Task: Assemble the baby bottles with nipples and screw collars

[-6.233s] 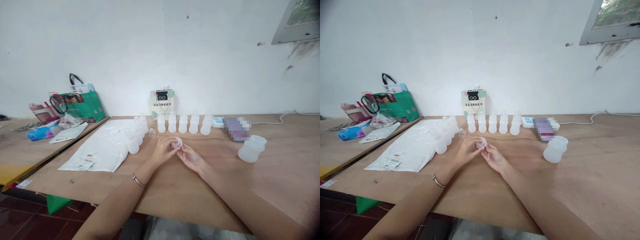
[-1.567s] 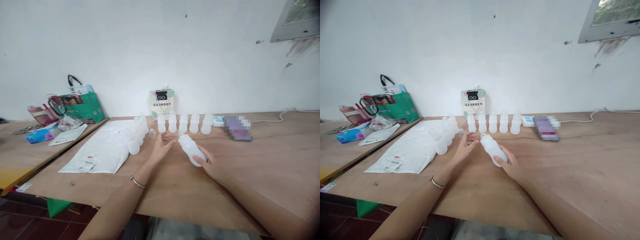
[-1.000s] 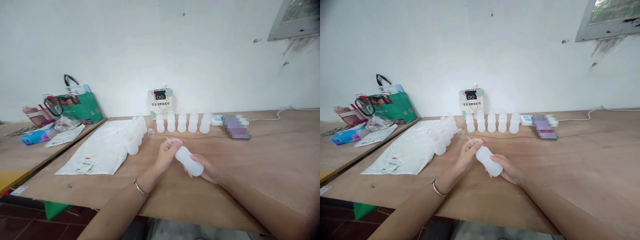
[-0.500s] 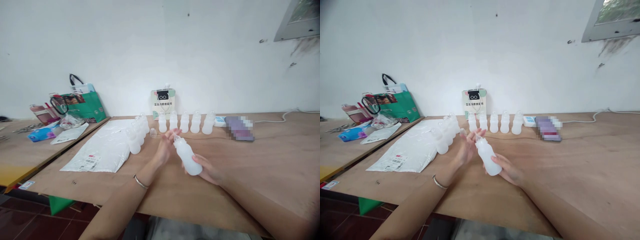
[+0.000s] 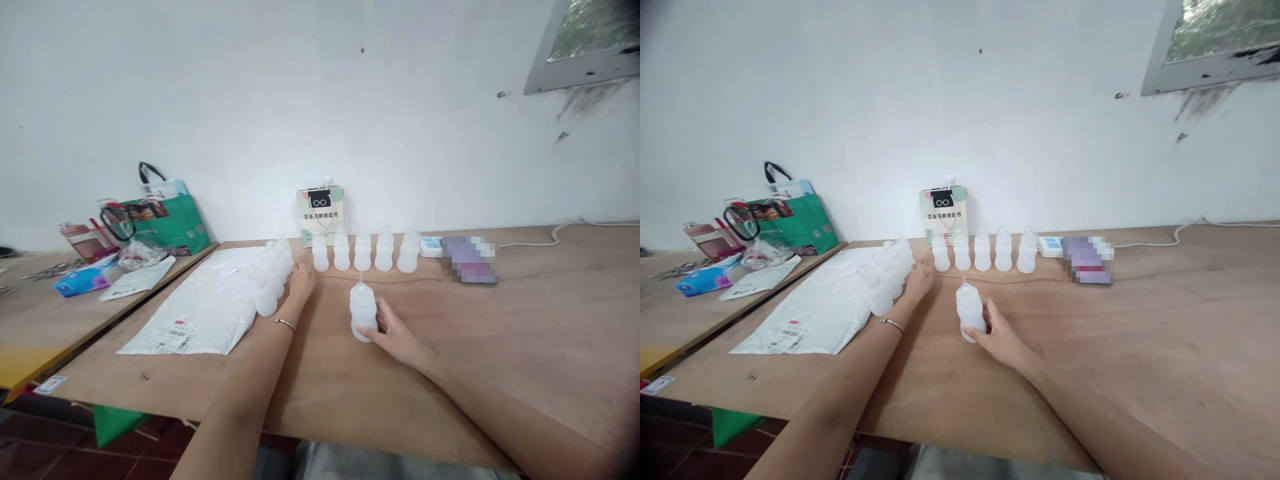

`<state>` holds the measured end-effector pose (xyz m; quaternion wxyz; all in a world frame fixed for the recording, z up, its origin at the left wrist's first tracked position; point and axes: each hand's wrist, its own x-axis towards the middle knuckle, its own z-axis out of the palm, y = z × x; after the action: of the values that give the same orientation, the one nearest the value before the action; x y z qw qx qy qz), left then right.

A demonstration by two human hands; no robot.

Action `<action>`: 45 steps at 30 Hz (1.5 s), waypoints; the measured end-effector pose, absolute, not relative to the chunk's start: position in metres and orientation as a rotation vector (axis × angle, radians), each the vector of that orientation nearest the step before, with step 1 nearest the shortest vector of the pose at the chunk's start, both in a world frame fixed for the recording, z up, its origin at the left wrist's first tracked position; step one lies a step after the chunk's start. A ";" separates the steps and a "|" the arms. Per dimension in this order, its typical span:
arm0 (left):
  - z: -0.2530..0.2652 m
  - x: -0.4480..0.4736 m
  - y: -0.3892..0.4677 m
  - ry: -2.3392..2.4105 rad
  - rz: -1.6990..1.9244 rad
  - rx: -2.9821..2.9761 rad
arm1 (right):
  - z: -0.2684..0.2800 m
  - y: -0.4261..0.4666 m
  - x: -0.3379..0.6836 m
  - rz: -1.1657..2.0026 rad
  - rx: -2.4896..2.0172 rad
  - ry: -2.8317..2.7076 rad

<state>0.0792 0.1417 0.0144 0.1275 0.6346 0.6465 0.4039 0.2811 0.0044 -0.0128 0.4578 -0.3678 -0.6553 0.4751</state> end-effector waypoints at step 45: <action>0.035 0.123 0.033 0.778 1.310 2.490 | -0.016 0.004 0.277 0.988 -1.062 -1.663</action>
<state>0.1225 0.0330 0.0354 0.1112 0.8477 0.2648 0.4460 0.2767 0.0041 -0.0159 0.4508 -0.4295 -0.6727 0.3998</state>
